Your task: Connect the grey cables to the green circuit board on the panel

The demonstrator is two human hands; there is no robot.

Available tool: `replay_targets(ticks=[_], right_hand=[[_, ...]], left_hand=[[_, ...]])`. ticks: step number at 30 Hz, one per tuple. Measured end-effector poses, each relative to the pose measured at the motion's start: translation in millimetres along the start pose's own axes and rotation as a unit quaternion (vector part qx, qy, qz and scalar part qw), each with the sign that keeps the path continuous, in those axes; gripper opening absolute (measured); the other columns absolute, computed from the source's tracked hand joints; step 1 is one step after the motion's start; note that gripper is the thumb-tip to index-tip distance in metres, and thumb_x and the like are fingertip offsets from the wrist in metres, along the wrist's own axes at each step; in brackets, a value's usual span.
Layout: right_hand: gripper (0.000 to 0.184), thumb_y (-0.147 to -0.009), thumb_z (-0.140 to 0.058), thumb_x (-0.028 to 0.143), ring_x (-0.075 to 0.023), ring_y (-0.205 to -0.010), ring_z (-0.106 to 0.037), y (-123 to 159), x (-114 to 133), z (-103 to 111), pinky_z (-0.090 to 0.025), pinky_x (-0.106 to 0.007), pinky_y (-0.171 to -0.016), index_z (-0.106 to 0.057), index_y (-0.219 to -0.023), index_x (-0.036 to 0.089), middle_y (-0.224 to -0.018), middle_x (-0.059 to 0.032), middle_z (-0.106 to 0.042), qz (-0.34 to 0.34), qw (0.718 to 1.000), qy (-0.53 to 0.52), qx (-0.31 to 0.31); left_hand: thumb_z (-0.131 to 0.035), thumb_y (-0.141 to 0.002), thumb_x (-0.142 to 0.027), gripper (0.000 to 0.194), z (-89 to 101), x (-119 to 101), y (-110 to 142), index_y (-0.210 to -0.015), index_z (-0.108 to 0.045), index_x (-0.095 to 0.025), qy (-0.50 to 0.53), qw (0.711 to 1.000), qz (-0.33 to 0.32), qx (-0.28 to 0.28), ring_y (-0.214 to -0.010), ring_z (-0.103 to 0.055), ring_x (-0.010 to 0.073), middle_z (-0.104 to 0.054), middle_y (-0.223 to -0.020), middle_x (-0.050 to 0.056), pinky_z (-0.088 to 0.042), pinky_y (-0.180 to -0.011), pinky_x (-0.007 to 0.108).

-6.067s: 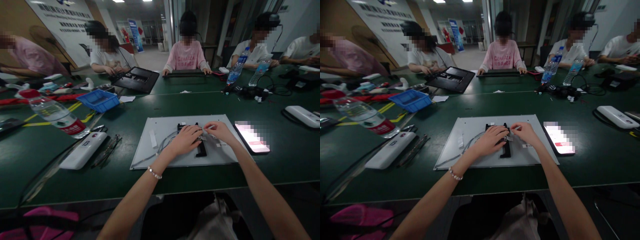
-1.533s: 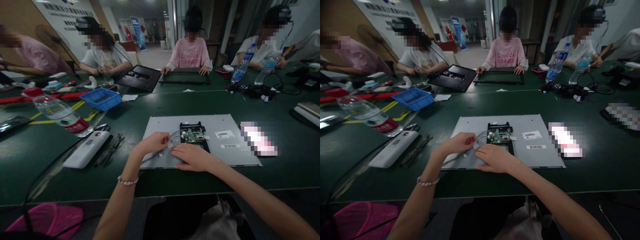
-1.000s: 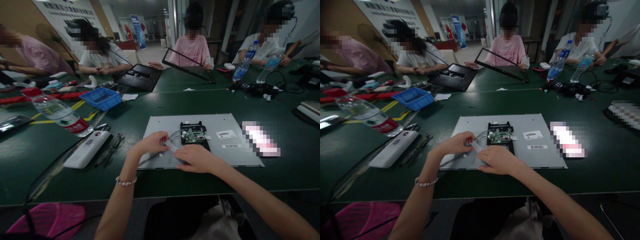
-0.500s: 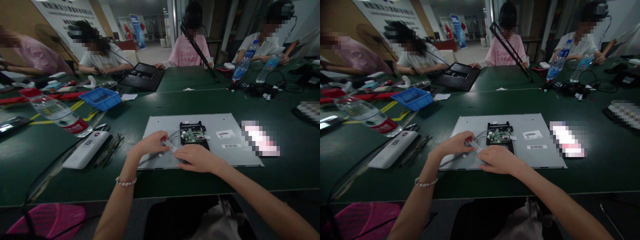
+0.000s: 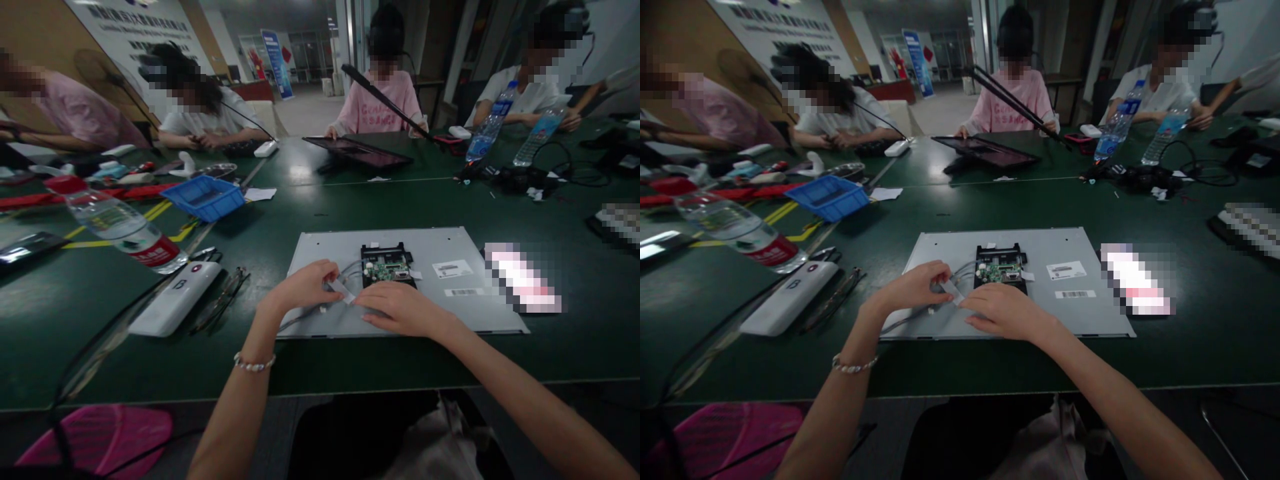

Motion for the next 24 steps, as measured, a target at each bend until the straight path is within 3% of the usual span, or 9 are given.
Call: replay_targets(ticks=[11,24], right_hand=[[0.03,-0.091,-0.044,0.025,-0.0197,-0.109,-0.054,20.9,-46.8,32.5,-0.045,-0.041,-0.095,-0.058,-0.117,0.02,-0.115,-0.0067,-0.062,-0.116,0.987,0.033,-0.102],[0.031,-0.088,-0.05,0.025,-0.0198,-0.113,-0.051,19.6,-48.9,26.1,-0.043,-0.041,-0.097,-0.058,-0.117,0.023,-0.117,-0.0057,-0.06,-0.118,0.99,0.015,-0.08]], left_hand=[[-0.06,-0.073,-0.038,0.025,2.7,-1.1,-0.6,-0.088,-0.053,-0.019,-0.04,0.999,-0.002,-0.013,-0.073,-0.048,0.017,-0.052,-0.083,0.002,-0.035,-0.065,0.027],[-0.057,-0.076,-0.039,0.025,3.0,0.7,-0.6,-0.091,-0.056,-0.019,-0.043,0.999,-0.002,-0.018,-0.081,-0.05,0.0185,-0.053,-0.09,0.004,-0.038,-0.071,0.029]])
Point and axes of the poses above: each hand's wrist, its own y-axis away from the middle knuckle, its own z-axis out of the back of the hand, x = y × z, the point moved 7 cm from there along -y, towards the middle knuckle
